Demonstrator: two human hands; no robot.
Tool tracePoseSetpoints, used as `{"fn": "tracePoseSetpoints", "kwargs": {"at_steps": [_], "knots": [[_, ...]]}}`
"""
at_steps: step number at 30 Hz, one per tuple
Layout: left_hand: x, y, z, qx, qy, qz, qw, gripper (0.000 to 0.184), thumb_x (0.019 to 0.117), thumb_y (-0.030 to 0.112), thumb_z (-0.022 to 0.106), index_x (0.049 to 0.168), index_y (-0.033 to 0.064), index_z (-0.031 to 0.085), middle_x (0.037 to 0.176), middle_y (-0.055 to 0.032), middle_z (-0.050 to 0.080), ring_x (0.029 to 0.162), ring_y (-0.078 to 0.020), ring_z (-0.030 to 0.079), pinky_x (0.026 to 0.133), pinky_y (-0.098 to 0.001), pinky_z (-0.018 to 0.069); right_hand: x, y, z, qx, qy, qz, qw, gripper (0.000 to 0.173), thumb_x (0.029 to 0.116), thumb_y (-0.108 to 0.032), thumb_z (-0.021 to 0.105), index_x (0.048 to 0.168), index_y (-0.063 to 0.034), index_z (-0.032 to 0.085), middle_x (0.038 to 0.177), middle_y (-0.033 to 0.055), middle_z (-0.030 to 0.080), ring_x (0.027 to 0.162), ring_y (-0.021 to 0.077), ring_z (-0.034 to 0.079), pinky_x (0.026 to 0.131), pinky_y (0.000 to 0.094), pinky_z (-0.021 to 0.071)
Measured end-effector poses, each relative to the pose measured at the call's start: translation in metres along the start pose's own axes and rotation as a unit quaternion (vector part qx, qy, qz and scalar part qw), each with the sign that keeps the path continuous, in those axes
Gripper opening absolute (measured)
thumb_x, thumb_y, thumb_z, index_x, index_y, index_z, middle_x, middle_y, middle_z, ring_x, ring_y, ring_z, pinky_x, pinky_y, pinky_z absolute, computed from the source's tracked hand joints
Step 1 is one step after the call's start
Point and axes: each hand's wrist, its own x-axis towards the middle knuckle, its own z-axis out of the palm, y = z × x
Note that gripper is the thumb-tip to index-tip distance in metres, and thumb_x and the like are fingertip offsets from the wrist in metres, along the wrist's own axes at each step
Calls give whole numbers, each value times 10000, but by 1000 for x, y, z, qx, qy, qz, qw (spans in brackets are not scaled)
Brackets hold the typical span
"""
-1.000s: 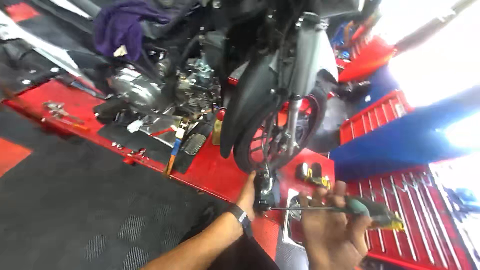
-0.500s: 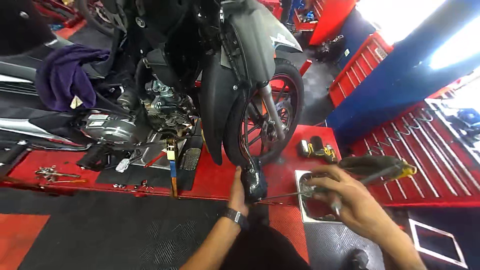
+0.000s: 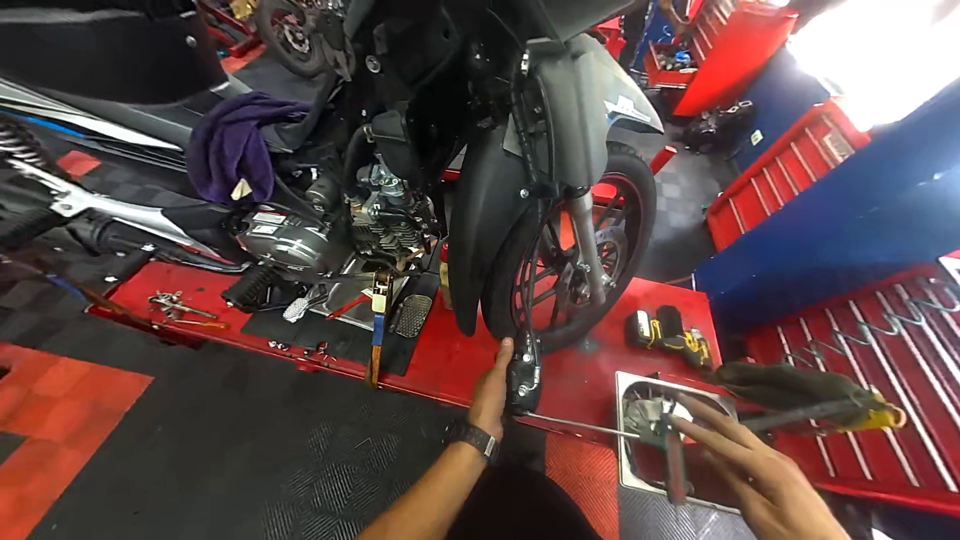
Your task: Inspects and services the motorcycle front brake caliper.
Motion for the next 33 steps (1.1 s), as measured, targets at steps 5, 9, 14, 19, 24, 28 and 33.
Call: {"fn": "tracePoseSetpoints", "kwargs": {"at_steps": [5,9,14,19,24,28,33], "knots": [[7,0,1,35,5,2,999,821,917,802,454,1088,49,732,1018,-170,738,947,-302,719,797,-498,598,50,-59,46,-232,-77,-32,969,375,987,-407,585,1267,-186,701,1277,78,695,1242,313,632,1083,597,459],[5,1,2,57,-10,7,998,814,919,796,460,1082,48,737,1014,-164,742,958,-293,721,836,-501,596,77,-72,141,-289,-76,-73,951,228,966,-299,647,1089,-116,708,962,83,718,869,278,718,733,461,599],[16,7,-10,89,24,15,996,816,869,815,536,1046,45,740,1010,-164,740,984,-293,719,891,-518,584,77,-56,189,-268,94,-184,941,202,1024,-263,574,1092,-130,710,888,64,694,728,220,674,602,361,558],[22,10,-15,92,15,0,996,846,830,850,547,1039,54,744,1014,-166,737,983,-294,717,886,-522,584,87,-50,196,-259,76,-260,927,194,958,-129,564,1081,-151,713,924,74,692,752,226,671,608,353,556],[24,16,-21,76,12,2,997,790,869,795,566,991,35,746,964,-164,746,937,-296,729,849,-515,598,92,-55,185,-282,50,-272,919,162,955,-94,544,1022,-136,685,930,52,697,764,213,676,605,347,562],[40,32,-45,103,29,27,994,776,884,781,561,1013,38,743,958,-164,741,910,-306,719,822,-533,590,85,-41,151,-238,44,-157,957,165,1005,-159,539,965,-119,694,886,68,701,768,244,707,605,420,601],[53,35,-57,126,-33,26,991,765,899,773,541,1097,61,738,996,-146,749,914,-282,725,806,-503,604,74,6,136,-165,-46,131,976,206,1008,-350,591,1022,-180,705,883,2,718,797,212,715,691,507,593]]}}
